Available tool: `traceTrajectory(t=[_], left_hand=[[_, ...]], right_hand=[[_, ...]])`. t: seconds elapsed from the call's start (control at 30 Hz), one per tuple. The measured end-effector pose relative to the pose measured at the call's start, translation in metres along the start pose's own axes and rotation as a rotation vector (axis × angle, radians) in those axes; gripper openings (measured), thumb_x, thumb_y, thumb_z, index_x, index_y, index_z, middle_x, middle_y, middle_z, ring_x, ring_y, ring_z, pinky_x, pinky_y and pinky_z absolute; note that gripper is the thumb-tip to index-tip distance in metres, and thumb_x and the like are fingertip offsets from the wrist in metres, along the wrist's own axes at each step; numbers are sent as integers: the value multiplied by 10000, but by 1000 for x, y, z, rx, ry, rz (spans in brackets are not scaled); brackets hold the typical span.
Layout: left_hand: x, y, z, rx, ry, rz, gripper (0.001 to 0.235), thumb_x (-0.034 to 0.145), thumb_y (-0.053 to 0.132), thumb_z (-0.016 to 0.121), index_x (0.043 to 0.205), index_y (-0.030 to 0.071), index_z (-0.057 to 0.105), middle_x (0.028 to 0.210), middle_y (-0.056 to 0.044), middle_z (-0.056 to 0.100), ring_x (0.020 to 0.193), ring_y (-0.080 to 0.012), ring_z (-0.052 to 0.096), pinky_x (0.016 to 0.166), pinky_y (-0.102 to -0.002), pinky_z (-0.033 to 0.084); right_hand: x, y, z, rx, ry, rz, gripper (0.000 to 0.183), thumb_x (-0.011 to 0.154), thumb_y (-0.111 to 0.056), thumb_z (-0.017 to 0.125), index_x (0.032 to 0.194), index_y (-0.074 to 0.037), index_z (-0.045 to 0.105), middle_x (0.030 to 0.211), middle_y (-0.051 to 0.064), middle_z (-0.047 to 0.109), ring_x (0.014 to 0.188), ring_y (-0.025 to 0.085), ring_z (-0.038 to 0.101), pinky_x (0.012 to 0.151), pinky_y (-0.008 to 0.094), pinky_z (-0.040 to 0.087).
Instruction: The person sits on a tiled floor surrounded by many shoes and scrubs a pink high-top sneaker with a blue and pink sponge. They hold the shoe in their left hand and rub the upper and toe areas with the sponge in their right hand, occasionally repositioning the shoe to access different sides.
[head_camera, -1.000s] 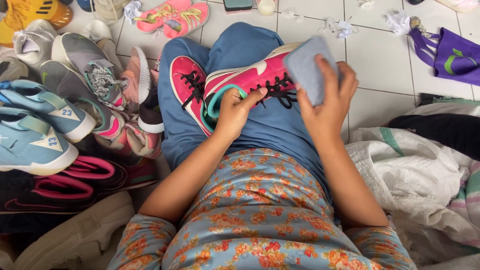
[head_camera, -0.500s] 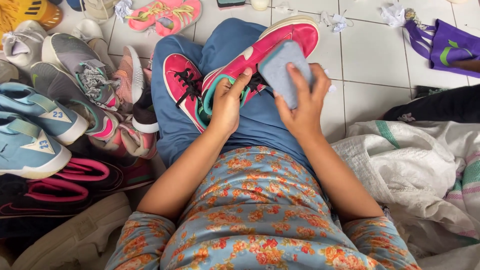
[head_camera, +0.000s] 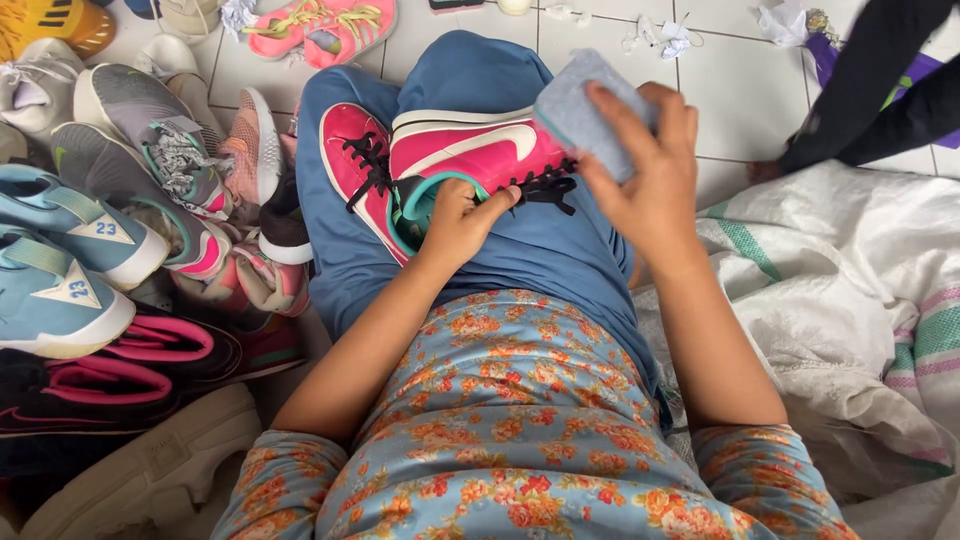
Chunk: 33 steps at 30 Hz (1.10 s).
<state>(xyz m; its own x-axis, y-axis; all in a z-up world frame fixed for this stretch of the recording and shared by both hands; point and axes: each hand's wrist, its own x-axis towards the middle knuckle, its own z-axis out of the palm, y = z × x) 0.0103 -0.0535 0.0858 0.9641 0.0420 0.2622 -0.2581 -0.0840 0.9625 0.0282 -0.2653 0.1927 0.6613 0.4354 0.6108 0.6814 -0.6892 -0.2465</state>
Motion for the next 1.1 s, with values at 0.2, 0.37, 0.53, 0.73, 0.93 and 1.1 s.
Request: traceTrajectory(t=[0.2, 0.37, 0.53, 0.73, 0.93, 1.1], left_hand=[[-6, -16, 3, 129, -93, 192, 487, 935, 166, 692, 638, 166, 306, 547, 55, 236, 516, -75, 234, 530, -332, 182], [-6, -21, 5, 211, -108, 306, 281, 960, 172, 704, 745, 119, 532, 635, 67, 408, 618, -64, 408, 586, -300, 347], [-7, -52, 7, 308, -84, 233, 526, 931, 272, 726, 642, 132, 309, 553, 54, 246, 571, -68, 298, 535, -378, 194], [-3, 2, -1, -11, -46, 194, 235, 963, 178, 664, 760, 127, 557, 694, 100, 426, 683, -43, 406, 625, -278, 354], [-1, -43, 4, -249, 127, 27, 206, 917, 167, 739, 738, 109, 655, 642, 77, 507, 672, -8, 483, 674, -235, 433], [4, 28, 14, -389, 184, -38, 493, 935, 173, 727, 542, 165, 430, 535, 116, 285, 530, 40, 300, 498, -143, 259]], right_hand=[[8, -19, -2, 234, -195, -147, 543, 994, -254, 749, 1493, -190, 547, 1352, 176, 480, 1243, 383, 478, 1070, 511, 428], [29, -8, -3, 63, -214, -69, 562, 955, -287, 752, 1476, -135, 604, 1255, 183, 472, 1088, 381, 462, 850, 531, 505], [36, -30, 23, 199, -355, -149, 563, 984, -332, 697, 1515, -265, 519, 1347, 185, 487, 1212, 397, 483, 973, 544, 483], [31, -36, 12, 68, -146, -49, 529, 995, -306, 725, 1481, -162, 572, 1272, 193, 458, 1133, 399, 466, 875, 527, 474], [-7, -9, 27, 35, 70, 28, 644, 870, -173, 825, 1471, -214, 596, 1336, 173, 454, 1162, 401, 461, 1021, 519, 440], [-19, -8, 29, 70, 241, 73, 549, 984, -248, 766, 1479, -133, 559, 1343, 192, 408, 1217, 411, 400, 1100, 523, 341]])
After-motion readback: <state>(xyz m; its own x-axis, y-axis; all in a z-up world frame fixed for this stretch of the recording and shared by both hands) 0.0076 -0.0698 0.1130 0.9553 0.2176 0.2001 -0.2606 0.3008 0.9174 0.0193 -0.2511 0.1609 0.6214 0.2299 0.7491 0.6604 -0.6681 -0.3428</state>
